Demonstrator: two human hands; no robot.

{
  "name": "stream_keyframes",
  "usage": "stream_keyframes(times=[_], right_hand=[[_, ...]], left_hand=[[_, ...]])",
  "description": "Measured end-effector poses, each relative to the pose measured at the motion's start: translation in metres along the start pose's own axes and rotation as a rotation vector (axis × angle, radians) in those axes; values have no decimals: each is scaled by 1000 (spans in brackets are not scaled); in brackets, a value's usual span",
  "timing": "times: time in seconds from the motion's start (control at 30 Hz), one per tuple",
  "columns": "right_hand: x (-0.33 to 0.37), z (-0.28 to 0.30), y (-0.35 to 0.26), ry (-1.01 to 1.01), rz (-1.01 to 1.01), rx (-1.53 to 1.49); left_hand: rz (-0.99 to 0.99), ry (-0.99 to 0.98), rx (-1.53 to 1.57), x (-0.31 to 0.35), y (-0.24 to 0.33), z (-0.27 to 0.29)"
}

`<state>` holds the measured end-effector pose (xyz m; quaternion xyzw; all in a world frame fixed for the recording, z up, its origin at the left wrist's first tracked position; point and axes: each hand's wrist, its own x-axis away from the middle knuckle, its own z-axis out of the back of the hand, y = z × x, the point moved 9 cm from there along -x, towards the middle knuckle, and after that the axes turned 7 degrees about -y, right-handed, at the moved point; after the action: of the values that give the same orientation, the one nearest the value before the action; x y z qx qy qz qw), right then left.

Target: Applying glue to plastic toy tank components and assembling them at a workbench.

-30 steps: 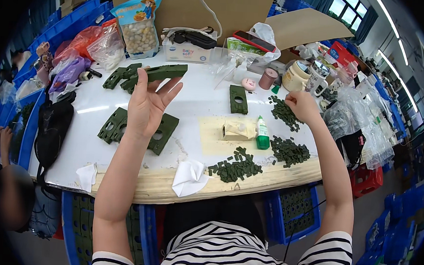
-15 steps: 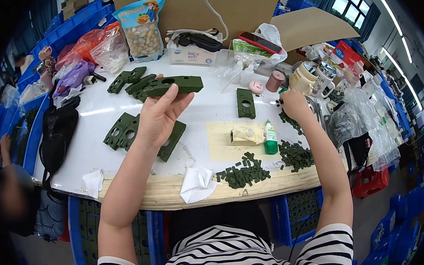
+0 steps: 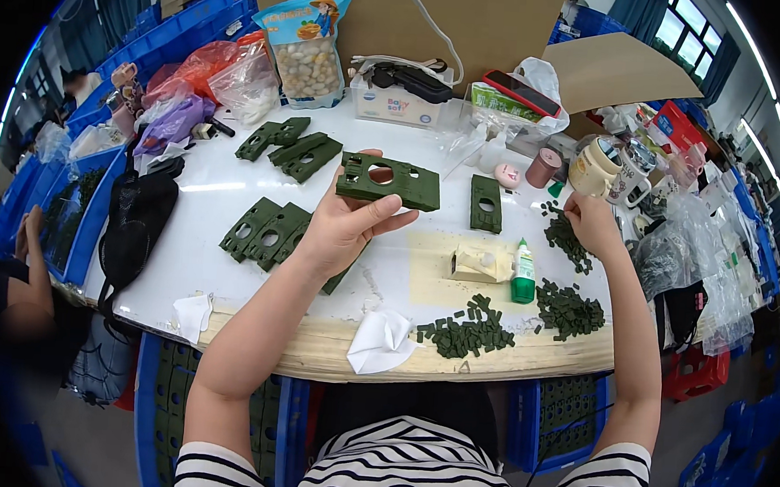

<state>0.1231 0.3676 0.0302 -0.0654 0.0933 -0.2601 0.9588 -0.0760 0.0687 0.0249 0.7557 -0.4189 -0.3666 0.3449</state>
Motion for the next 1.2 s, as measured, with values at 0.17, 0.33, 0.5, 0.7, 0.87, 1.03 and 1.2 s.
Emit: stream_keyframes(times=[0.17,0.33,0.5,0.7,0.87,1.03,1.2], right_hand=[[9,7,11,49,54,-88],[3,32,-42,11,80,-581],[2,52,-135,-68,292,-973],[13,38,-192,-246,345,-1240],[21,6,-197,-340,248,-1412],[29,-12,-200,-353,198,-1423],[31,-14,-196,-300,216,-1406]], left_hand=[[44,1,-38,0,-8,-9],[83,-24,-97,1,0,-23],[22,66,-109,-7,19,-28],[-14,109,-88,0,13,-24],[37,128,-46,14,-1,-13],[97,158,-82,19,-7,-15],[100,118,-52,20,-13,-18]])
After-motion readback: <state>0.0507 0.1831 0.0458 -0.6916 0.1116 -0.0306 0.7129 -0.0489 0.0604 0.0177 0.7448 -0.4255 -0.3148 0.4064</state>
